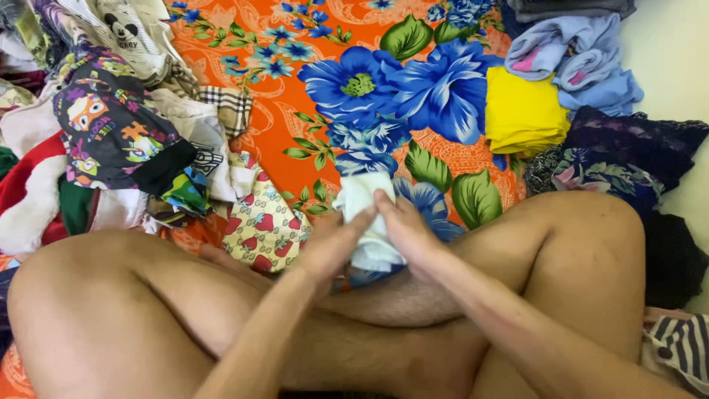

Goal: The person folds various items of clothing, including a light blue hoodie, a white tank top, a patterned item, and a plaid item, by hand on a bed.

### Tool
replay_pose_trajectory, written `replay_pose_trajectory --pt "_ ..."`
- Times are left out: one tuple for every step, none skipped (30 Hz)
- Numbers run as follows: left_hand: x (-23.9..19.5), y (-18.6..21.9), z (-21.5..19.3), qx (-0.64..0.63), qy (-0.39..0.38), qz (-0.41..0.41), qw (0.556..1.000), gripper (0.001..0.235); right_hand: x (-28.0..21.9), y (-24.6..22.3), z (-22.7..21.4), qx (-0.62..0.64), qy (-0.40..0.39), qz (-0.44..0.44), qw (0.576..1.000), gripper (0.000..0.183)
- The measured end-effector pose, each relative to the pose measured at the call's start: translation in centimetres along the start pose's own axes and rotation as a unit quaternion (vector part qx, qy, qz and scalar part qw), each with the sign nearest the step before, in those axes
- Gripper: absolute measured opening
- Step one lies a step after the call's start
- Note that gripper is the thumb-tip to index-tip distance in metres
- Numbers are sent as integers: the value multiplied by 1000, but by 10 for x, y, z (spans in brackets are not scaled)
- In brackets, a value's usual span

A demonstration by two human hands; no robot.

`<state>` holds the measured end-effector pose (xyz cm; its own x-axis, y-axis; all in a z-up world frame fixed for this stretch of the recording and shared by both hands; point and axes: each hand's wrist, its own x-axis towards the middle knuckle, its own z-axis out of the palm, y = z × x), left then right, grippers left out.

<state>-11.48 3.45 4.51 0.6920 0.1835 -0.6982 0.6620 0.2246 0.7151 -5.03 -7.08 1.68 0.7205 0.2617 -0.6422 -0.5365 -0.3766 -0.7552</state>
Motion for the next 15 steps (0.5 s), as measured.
replay_pose_trajectory --pt "19 -17 1 1 -1 1 1000 49 9 12 -3 1 1 -1 1000 47" --pt "39 -34 3 111 32 23 993 60 18 24 -6 -26 23 -32 999 56" --pt "58 -51 4 219 64 46 973 72 27 36 -9 -53 46 -63 996 66" --pt "65 -56 7 221 63 47 972 72 38 44 -13 -51 48 -63 996 66" --pt "74 -60 10 224 78 39 971 74 50 50 -18 -9 54 -48 997 56" --pt "82 -63 14 227 93 31 969 76 62 56 -23 33 59 -34 997 47" --pt "72 -49 20 231 89 34 968 76 65 52 -25 37 64 -35 997 47" --pt "62 -35 27 193 106 41 975 75 67 47 -27 45 69 -40 996 44" --pt "53 -21 36 155 120 48 979 73 70 43 -33 52 77 -46 995 43" --pt "55 -15 48 159 114 52 979 73 69 38 -48 57 83 -48 994 43" --pt "57 -9 60 125 122 65 982 71 69 32 -64 69 104 -67 990 44" --pt "59 -2 71 90 130 78 984 70 68 27 -79 81 125 -86 985 46" --pt "59 16 91 90 126 81 985 70 74 16 -98 81 129 -89 984 46" --pt "59 34 112 61 111 121 984 68 80 6 -118 74 179 -148 970 40" --pt "58 52 135 32 93 160 982 67 84 -2 -141 65 231 -204 949 34"
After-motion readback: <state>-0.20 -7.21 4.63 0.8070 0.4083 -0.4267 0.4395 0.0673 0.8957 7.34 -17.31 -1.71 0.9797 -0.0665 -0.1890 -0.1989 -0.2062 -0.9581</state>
